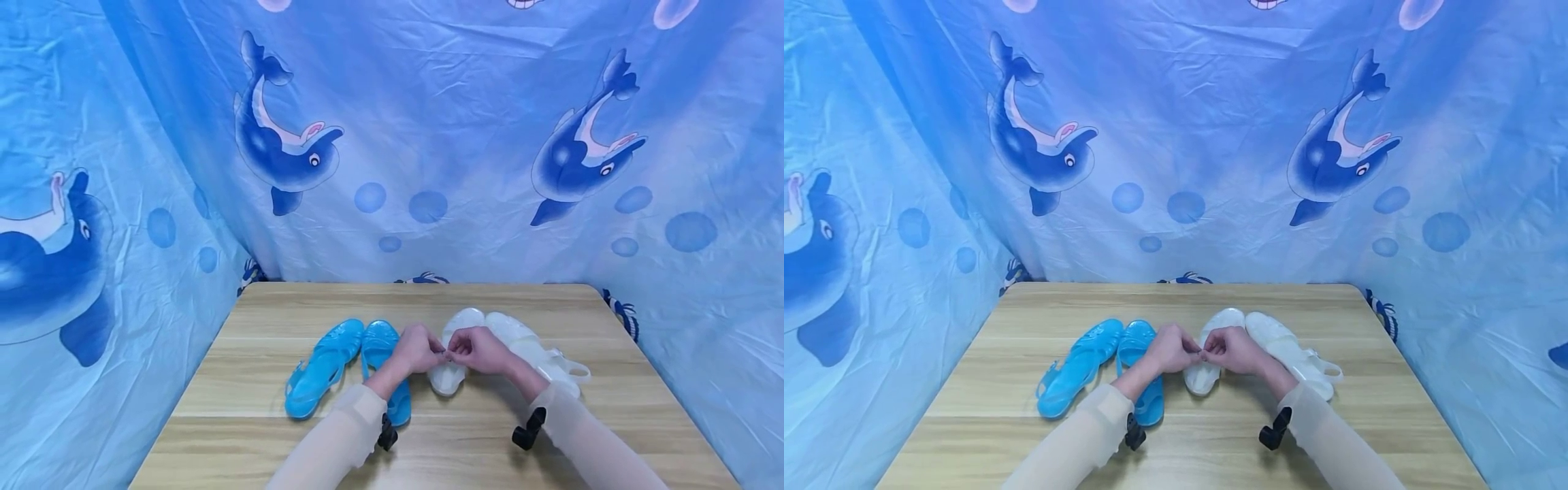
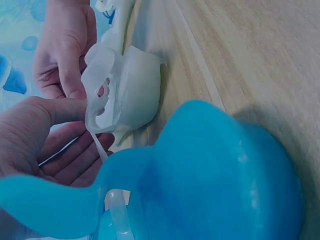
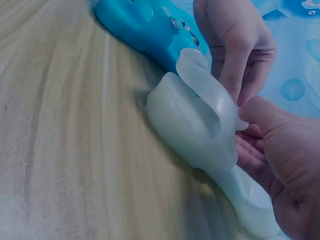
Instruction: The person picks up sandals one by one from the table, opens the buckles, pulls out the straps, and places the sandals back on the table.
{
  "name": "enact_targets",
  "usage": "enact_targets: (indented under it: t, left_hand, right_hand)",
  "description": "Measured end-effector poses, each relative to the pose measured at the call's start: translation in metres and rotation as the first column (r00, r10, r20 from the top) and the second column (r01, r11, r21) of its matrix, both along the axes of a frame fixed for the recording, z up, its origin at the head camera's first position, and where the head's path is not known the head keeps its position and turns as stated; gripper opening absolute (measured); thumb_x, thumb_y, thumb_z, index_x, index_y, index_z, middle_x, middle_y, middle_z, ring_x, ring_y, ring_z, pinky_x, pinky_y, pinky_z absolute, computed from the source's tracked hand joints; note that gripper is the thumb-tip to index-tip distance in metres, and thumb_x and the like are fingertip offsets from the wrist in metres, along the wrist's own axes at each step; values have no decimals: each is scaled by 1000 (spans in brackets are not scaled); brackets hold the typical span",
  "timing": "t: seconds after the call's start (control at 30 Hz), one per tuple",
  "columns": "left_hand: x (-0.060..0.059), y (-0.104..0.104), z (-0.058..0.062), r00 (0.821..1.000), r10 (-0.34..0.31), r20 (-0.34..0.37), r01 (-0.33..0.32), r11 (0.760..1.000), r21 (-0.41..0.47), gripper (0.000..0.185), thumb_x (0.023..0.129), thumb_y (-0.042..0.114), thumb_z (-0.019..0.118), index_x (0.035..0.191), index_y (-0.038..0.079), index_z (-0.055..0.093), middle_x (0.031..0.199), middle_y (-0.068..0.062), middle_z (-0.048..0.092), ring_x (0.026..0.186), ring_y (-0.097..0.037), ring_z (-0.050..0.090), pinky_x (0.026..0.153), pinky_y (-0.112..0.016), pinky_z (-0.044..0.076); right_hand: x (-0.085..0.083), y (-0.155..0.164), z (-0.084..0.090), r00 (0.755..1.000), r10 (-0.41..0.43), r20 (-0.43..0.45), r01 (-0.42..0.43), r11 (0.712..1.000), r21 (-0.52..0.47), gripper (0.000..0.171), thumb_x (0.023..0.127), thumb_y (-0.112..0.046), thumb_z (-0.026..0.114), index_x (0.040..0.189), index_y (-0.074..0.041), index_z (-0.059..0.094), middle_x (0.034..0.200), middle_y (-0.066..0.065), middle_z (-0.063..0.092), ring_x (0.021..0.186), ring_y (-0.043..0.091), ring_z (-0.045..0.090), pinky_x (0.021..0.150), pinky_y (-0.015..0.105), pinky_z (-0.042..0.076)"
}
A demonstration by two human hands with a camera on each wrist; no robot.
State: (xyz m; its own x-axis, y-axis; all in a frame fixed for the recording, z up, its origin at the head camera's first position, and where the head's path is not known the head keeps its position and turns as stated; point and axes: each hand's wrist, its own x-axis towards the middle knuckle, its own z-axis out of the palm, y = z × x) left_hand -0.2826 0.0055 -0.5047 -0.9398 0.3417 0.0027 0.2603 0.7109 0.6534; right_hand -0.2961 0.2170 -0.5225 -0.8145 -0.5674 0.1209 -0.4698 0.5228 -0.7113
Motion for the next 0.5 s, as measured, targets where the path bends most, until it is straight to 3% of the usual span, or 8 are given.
enact_targets:
  t: [0.23,0.5]
  left_hand:
    - [1,1,1,1000,5,4,-5,1000,0,16,87,28,90,92,13,87,87,0,83,75,-6,70,64,-22,58]
    - [2,3,-1,1000,14,-13,-14,1000,-8,16,86,28,90,91,13,88,87,0,83,73,-4,68,63,-20,56]
  right_hand:
    - [3,3,-4,1000,-10,21,11,998,-58,4,95,-16,80,95,-14,76,89,-3,77,80,4,71,75,23,60]
    - [1,4,-2,1000,-16,17,16,999,-39,10,96,-27,82,100,-18,82,90,-5,81,79,4,72,74,23,59]
